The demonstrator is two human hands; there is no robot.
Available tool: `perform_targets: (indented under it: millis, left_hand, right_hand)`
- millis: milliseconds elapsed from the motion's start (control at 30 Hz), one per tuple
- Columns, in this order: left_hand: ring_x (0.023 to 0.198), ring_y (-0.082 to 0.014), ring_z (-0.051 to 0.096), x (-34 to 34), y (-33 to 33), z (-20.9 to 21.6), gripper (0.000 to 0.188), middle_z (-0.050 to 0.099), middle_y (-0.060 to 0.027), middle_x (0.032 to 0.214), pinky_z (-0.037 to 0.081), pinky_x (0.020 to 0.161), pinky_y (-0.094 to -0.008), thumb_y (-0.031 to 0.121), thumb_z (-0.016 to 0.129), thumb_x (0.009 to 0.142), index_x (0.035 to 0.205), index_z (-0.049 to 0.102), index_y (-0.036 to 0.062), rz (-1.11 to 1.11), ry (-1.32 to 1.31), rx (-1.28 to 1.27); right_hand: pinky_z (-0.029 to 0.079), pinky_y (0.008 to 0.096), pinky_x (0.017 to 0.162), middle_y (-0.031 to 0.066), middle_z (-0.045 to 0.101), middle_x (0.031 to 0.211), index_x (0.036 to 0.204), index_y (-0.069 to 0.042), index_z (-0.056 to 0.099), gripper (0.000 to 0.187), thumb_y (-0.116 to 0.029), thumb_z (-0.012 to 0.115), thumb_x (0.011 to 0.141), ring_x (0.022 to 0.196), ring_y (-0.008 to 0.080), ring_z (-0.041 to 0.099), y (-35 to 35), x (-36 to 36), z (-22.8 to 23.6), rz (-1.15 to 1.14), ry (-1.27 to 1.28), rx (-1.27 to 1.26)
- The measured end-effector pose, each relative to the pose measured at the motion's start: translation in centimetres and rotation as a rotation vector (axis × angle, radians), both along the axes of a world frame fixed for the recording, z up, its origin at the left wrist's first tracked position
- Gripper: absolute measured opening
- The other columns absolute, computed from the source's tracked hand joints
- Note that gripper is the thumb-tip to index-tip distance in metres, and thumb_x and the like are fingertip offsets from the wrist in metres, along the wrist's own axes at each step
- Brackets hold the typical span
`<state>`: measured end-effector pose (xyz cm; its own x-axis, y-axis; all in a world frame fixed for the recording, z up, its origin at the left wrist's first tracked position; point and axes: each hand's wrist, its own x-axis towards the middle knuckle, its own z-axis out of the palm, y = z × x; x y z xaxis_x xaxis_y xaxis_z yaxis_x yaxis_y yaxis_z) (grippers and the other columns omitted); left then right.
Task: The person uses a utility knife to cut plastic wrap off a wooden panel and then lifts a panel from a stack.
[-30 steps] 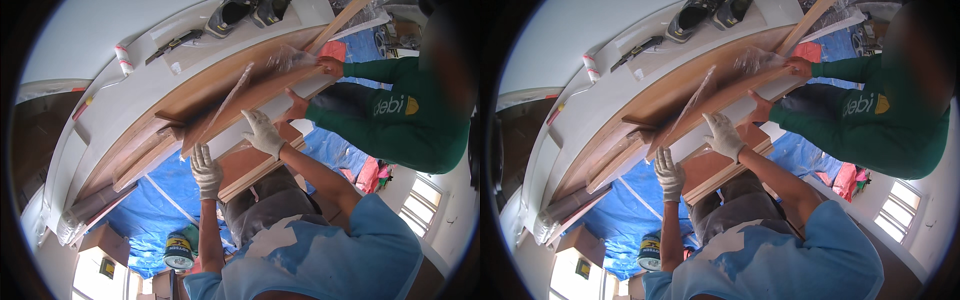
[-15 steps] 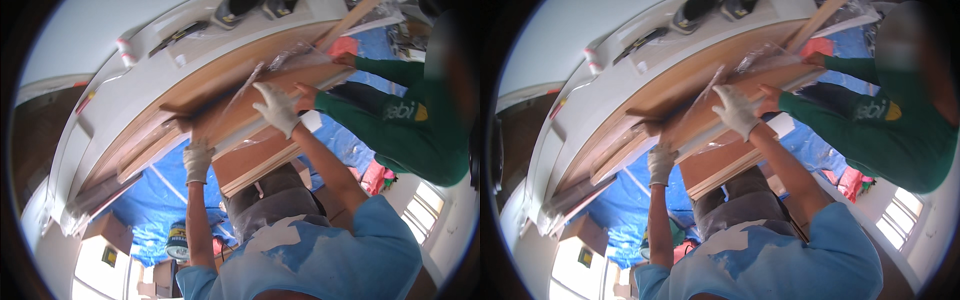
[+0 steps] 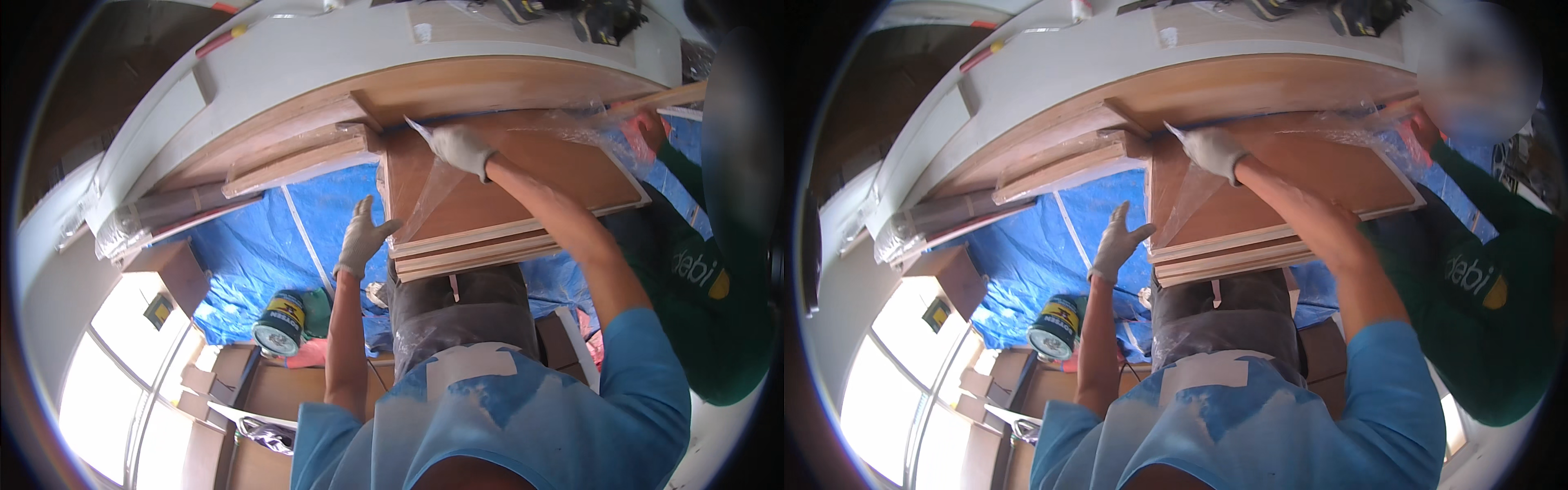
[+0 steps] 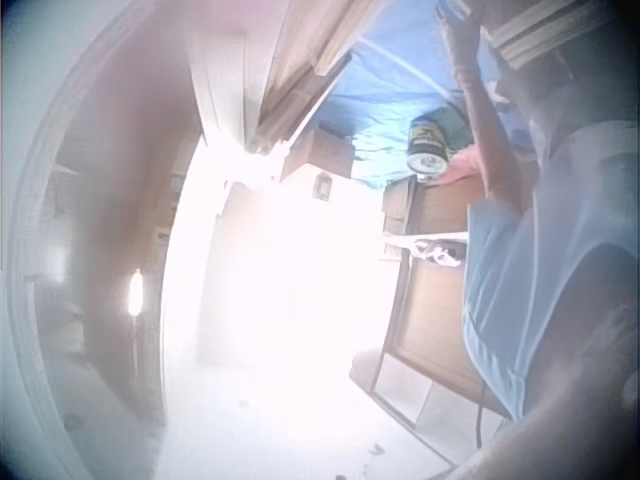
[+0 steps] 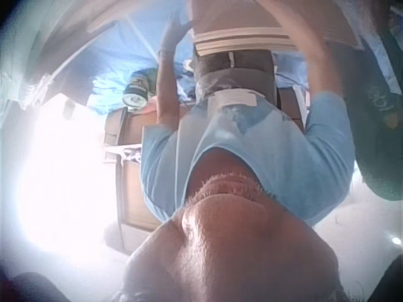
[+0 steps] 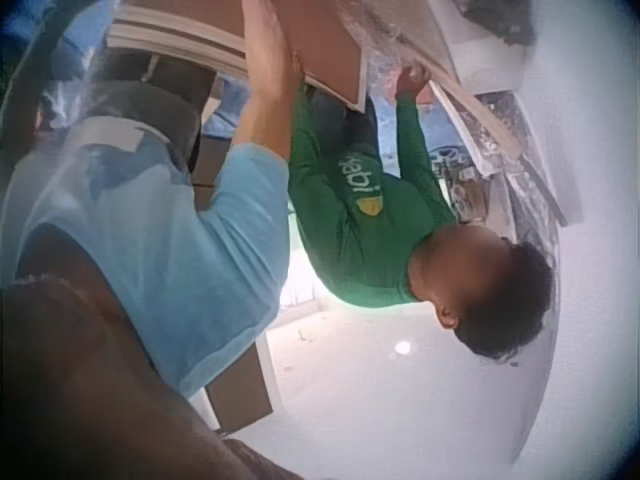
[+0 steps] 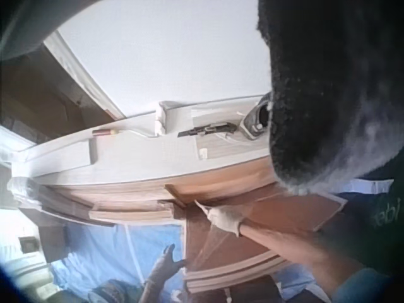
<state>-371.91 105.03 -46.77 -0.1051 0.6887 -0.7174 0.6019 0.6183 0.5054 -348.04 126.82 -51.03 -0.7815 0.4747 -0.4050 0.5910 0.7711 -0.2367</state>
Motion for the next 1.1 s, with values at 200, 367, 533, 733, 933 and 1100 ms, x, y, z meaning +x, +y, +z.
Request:
perform_targets:
  millis: [200,367,533,733,933,1100]
  left_hand:
    - [0.108,-0.0419,0.070,1.4,-0.9,-8.8,0.035,0.074,-0.0229,0.115,0.056,0.094,-0.0467,0.028,0.064,0.092,0.114,0.075,0.0027,-0.491,0.143,-0.207]
    - [0.088,-0.0348,0.076,-6.5,0.9,-8.8,0.025,0.076,-0.0183,0.091,0.059,0.078,-0.0470,0.017,0.059,0.088,0.102,0.079,0.0121,0.312,0.346,-0.027]
    - [0.094,-0.0351,0.076,-5.9,-4.8,-7.9,0.063,0.075,-0.0261,0.092,0.058,0.086,-0.0434,0.063,0.060,0.094,0.109,0.079,0.0049,0.177,0.055,-0.182]
    - [0.086,-0.0282,0.075,0.4,-8.5,-6.9,0.029,0.073,-0.0159,0.084,0.056,0.076,-0.0414,0.033,0.068,0.094,0.093,0.075,0.0044,0.345,-0.062,-0.078]
    - [0.099,-0.0211,0.070,-9.8,-12.6,-9.5,0.022,0.073,-0.0054,0.105,0.057,0.072,-0.0353,0.027,0.067,0.098,0.102,0.071,0.0060,1.053,-0.313,0.081]
    - [0.104,-0.0207,0.069,-2.2,4.9,-2.8,0.042,0.073,-0.0129,0.113,0.055,0.080,-0.0324,0.037,0.067,0.100,0.123,0.072,0.0019,1.016,-0.510,0.106]
  right_hand:
    - [0.052,0.0258,0.064,0.0021,0.068,0.083,0.119,0.003,0.069,0.025,-0.015,0.058,0.105,0.070,0.0089,0.060,6.4,-8.3,5.5,-0.913,0.761,-1.024]
    - [0.054,0.0410,0.100,0.0143,0.074,0.119,0.123,-0.006,0.072,0.040,-0.027,0.080,0.090,0.114,0.0287,0.070,0.8,-4.5,6.2,-0.103,0.040,-0.936]
    - [0.048,0.0453,0.110,0.0145,0.049,0.156,0.145,-0.015,0.060,0.056,-0.014,0.068,0.089,0.133,0.0347,0.057,-10.2,-4.4,1.8,0.153,0.064,-0.578]
    - [0.056,0.0487,0.093,0.0173,0.071,0.119,0.113,-0.009,0.072,0.028,-0.005,0.055,0.091,0.111,0.0357,0.069,-11.8,-6.4,-1.0,0.114,-0.145,-0.656]
    - [0.055,0.0473,0.076,0.0187,0.073,0.084,0.085,-0.006,0.072,0.017,-0.012,0.058,0.092,0.081,0.0361,0.072,-11.6,-14.3,-5.0,-0.661,0.654,-0.652]
    - [0.056,0.0449,0.065,0.0123,0.070,0.077,0.085,-0.006,0.070,0.029,-0.028,0.057,0.099,0.074,0.0291,0.072,3.4,-0.1,-19.0,-1.627,0.539,-0.235]
